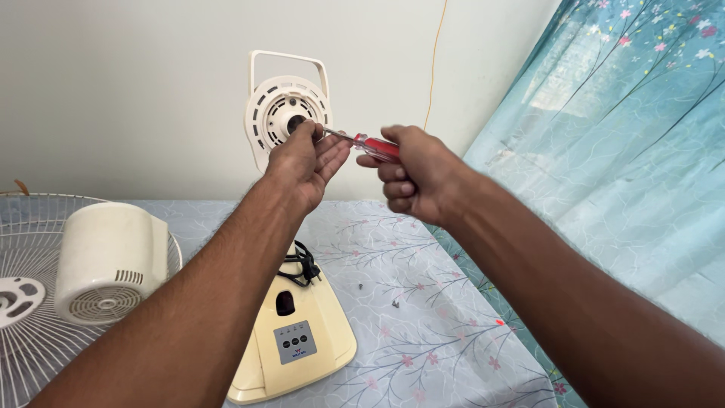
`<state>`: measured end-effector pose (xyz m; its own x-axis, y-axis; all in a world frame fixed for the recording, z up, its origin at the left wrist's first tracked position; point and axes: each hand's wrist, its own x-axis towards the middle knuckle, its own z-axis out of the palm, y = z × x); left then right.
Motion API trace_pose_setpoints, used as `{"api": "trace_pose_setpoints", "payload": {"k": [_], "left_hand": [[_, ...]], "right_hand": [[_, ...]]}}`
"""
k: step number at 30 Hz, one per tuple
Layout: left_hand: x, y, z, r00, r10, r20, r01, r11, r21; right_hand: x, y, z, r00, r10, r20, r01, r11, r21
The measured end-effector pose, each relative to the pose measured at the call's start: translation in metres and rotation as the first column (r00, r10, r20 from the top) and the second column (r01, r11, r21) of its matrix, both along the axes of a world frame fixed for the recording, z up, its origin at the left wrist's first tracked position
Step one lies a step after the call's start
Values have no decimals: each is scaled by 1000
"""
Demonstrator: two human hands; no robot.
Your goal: The person reassembles a pedestal fan on a table. They position the fan head housing on the stand, fit the front grille cover over the motor, align screws by hand, and use a screwdriver to tighten the screws securing the fan head components.
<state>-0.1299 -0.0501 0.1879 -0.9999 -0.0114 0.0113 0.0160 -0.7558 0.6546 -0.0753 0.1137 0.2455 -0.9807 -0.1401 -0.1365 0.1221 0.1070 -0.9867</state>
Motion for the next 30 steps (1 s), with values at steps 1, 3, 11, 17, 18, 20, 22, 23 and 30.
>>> {"api": "trace_pose_setpoints", "payload": {"k": [1,3,11,17,18,20,22,23,30], "left_hand": [[-1,0,-1,1000,-1,2,1,1000,2],[-2,-1,-3,1000,2,4,-2,1000,2],[-6,-1,-7,1000,-10,-14,10,999,45],[-2,-3,-7,1000,-3,-24,3,1000,18],[-1,-1,-7,1000,-4,-26,4,1000,9],[0,-3,-6,999,8,-31,-8,1000,-2],[1,-3,-5,1000,7,-23,-7,1000,1],[1,-3,-5,1000,7,-20,-7,1000,5],[0,-3,-6,1000,6,-26,-6,1000,-7]], "right_hand": [[3,-3,-3,986,-82,-145,110,974,196],[12,-6,-8,862,-20,-507,343,759,554],[28,-7,-13,499,499,-708,699,251,669],[-3,1,3,992,45,115,-31,992,-124],[-4,3,2,993,34,116,-19,992,-127],[-5,1,-1,993,25,116,-10,992,-128],[-4,-2,-3,998,-67,0,66,993,100],[-2,-4,-3,992,-103,-67,114,971,211],[22,11,-11,365,563,-741,702,356,616]]}}
